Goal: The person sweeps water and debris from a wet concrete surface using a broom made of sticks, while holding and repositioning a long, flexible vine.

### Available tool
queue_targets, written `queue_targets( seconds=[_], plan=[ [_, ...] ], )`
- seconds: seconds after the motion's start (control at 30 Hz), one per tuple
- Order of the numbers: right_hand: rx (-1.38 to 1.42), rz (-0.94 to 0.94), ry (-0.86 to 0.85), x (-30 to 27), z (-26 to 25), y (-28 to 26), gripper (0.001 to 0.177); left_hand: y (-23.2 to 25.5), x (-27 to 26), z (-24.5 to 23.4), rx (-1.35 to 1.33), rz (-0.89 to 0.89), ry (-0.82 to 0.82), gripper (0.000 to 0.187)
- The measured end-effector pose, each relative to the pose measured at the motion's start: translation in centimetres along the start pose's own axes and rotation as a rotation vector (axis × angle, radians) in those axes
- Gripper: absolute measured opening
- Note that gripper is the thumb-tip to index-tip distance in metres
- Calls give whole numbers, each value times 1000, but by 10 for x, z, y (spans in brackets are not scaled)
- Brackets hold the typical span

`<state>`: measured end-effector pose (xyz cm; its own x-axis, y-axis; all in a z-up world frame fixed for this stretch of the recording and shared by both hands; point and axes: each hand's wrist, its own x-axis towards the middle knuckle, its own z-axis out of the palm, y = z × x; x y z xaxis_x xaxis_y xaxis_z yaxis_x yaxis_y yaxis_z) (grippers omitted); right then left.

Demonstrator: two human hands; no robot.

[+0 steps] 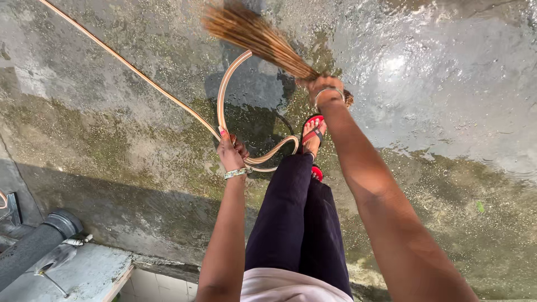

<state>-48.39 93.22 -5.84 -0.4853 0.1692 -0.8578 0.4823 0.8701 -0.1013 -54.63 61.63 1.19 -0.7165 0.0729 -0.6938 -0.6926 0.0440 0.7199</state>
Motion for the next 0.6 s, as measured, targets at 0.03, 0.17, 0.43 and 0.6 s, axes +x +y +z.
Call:
queue_targets(
  seconds=[0.03,0.17,0.43,0.6],
  plan=[
    [45,21,63,-3,8,16,60,-1,-7,-6,3,-5,2,47],
    [544,369,-15,-55,100,99,44,-4,-23,-26,-35,-42,9,44],
    [1196,1074,238,-258,337,184,52,-9,-91,-99,-86,-107,75,40],
    [1788,1323,662,-309,381,136,57,-1,-109,-135,-94,-60,180,41]
  ],
)
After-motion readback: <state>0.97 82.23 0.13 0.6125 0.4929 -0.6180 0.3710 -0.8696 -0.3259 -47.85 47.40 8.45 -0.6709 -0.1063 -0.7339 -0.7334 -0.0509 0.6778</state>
